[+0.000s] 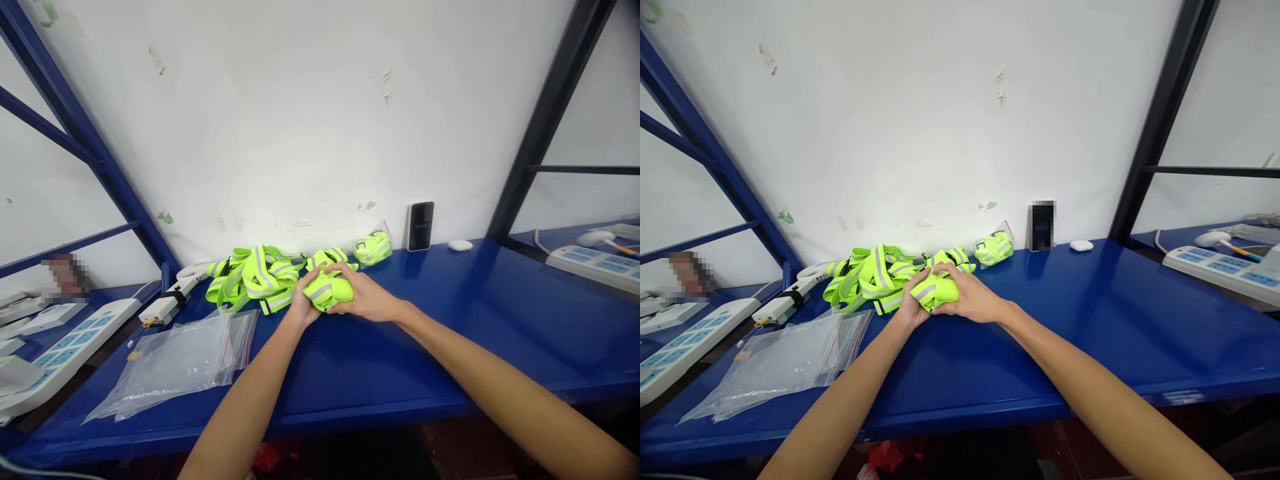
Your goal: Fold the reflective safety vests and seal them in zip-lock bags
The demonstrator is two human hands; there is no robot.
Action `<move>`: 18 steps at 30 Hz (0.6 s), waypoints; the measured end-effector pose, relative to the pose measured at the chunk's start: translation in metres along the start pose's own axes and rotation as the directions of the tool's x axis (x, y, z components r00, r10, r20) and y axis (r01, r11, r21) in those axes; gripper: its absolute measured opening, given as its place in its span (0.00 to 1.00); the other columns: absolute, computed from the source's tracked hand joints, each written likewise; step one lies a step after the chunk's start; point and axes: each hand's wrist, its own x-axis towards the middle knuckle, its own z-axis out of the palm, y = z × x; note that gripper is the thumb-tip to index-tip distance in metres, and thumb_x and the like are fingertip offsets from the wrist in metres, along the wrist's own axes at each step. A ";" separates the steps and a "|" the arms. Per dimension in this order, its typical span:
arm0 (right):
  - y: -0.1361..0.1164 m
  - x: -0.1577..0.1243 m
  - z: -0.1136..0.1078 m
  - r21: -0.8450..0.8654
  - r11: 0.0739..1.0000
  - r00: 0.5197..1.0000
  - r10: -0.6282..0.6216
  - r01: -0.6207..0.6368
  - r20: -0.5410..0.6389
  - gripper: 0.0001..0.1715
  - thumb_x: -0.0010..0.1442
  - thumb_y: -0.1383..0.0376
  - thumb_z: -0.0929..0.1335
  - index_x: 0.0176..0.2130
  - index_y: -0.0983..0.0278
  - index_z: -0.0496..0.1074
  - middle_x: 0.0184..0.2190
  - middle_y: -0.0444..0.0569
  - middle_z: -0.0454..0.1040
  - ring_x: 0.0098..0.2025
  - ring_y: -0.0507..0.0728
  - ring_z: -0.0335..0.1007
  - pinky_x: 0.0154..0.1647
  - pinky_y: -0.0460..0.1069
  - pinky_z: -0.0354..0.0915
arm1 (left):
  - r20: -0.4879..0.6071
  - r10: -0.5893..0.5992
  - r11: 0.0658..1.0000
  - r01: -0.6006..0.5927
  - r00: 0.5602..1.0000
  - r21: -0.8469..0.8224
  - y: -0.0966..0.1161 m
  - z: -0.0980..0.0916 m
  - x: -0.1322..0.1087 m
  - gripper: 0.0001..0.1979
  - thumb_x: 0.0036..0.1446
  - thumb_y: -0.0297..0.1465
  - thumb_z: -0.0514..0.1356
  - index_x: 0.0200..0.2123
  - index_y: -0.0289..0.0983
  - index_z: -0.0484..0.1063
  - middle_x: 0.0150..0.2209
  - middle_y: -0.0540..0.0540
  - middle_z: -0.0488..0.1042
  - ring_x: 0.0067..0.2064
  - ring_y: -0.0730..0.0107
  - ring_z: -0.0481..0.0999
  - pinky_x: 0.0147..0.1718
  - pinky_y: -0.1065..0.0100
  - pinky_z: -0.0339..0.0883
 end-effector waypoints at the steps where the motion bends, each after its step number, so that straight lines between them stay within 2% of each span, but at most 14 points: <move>1: 0.002 0.000 -0.001 -0.006 1.000 1.000 -0.002 0.002 0.005 0.39 0.50 0.55 0.75 0.58 0.57 0.64 0.48 0.50 0.72 0.44 0.60 0.70 0.46 0.53 0.65 | 0.007 -0.011 1.000 0.011 1.000 0.016 0.000 0.000 0.000 0.20 0.52 0.31 0.62 0.48 0.33 0.70 0.35 0.45 0.78 0.33 0.66 0.78 0.36 0.66 0.71; 3: 0.006 0.001 -0.002 -0.049 0.998 0.999 -0.032 0.032 0.005 0.37 0.49 0.52 0.75 0.56 0.58 0.68 0.44 0.49 0.72 0.43 0.60 0.69 0.46 0.54 0.65 | 0.010 -0.018 0.998 0.018 1.000 0.057 -0.001 -0.001 0.001 0.22 0.51 0.29 0.62 0.51 0.34 0.69 0.37 0.44 0.78 0.34 0.65 0.78 0.37 0.65 0.71; 5: 0.011 0.001 -0.002 -0.116 0.991 0.996 -0.073 0.067 -0.044 0.36 0.48 0.51 0.76 0.54 0.57 0.71 0.46 0.51 0.68 0.47 0.61 0.67 0.50 0.56 0.65 | 0.004 0.013 0.996 -0.014 1.000 0.086 -0.002 -0.001 0.003 0.25 0.50 0.28 0.61 0.54 0.35 0.67 0.39 0.44 0.78 0.37 0.64 0.79 0.40 0.64 0.71; 9: 0.017 0.000 -0.002 -0.302 0.953 0.984 -0.082 0.030 -0.161 0.34 0.43 0.48 0.77 0.49 0.53 0.77 0.54 0.53 0.59 0.59 0.68 0.55 0.61 0.65 0.53 | 0.039 0.051 0.994 -0.054 0.998 0.095 -0.003 -0.003 0.004 0.25 0.49 0.29 0.61 0.53 0.36 0.68 0.42 0.44 0.78 0.40 0.63 0.79 0.43 0.64 0.70; 11: 0.018 0.000 -0.004 -0.298 0.954 0.988 -0.057 0.011 -0.147 0.32 0.44 0.47 0.76 0.48 0.53 0.77 0.60 0.53 0.53 0.64 0.71 0.47 0.64 0.67 0.47 | 0.080 0.028 0.994 -0.036 0.996 0.107 -0.004 -0.004 0.004 0.21 0.49 0.30 0.61 0.49 0.35 0.71 0.43 0.44 0.78 0.41 0.63 0.78 0.42 0.65 0.70; 13: 0.019 0.000 -0.004 -0.196 0.981 0.994 -0.027 0.005 -0.110 0.33 0.48 0.47 0.75 0.52 0.54 0.74 0.64 0.53 0.50 0.68 0.70 0.43 0.65 0.65 0.48 | 0.082 0.018 0.989 -0.030 0.996 0.142 -0.005 -0.004 0.004 0.16 0.48 0.31 0.60 0.42 0.33 0.75 0.40 0.43 0.79 0.40 0.62 0.78 0.41 0.66 0.70; 14: 0.021 0.000 -0.003 -0.133 0.991 0.995 -0.014 0.001 -0.098 0.36 0.50 0.48 0.74 0.55 0.55 0.70 0.65 0.54 0.51 0.68 0.68 0.44 0.65 0.63 0.49 | 0.072 0.019 0.985 -0.031 0.997 0.169 -0.004 -0.004 0.004 0.14 0.47 0.31 0.60 0.38 0.32 0.76 0.38 0.43 0.79 0.39 0.61 0.78 0.40 0.66 0.70; 16: 0.025 0.000 -0.001 -0.028 0.999 0.995 0.012 -0.015 -0.100 0.45 0.50 0.49 0.74 0.62 0.57 0.60 0.63 0.57 0.56 0.66 0.66 0.51 0.64 0.62 0.53 | 0.057 0.025 0.975 -0.037 0.998 0.221 -0.004 -0.004 0.004 0.12 0.46 0.32 0.58 0.32 0.32 0.76 0.36 0.42 0.79 0.40 0.59 0.77 0.39 0.66 0.70; 18: 0.031 0.000 0.003 0.038 0.999 0.994 0.035 -0.031 -0.100 0.53 0.50 0.50 0.75 0.66 0.58 0.51 0.62 0.58 0.60 0.63 0.66 0.57 0.62 0.62 0.55 | 0.072 0.040 0.962 -0.058 0.997 0.267 -0.003 -0.003 0.004 0.12 0.46 0.32 0.56 0.29 0.32 0.76 0.39 0.40 0.78 0.44 0.57 0.76 0.41 0.65 0.69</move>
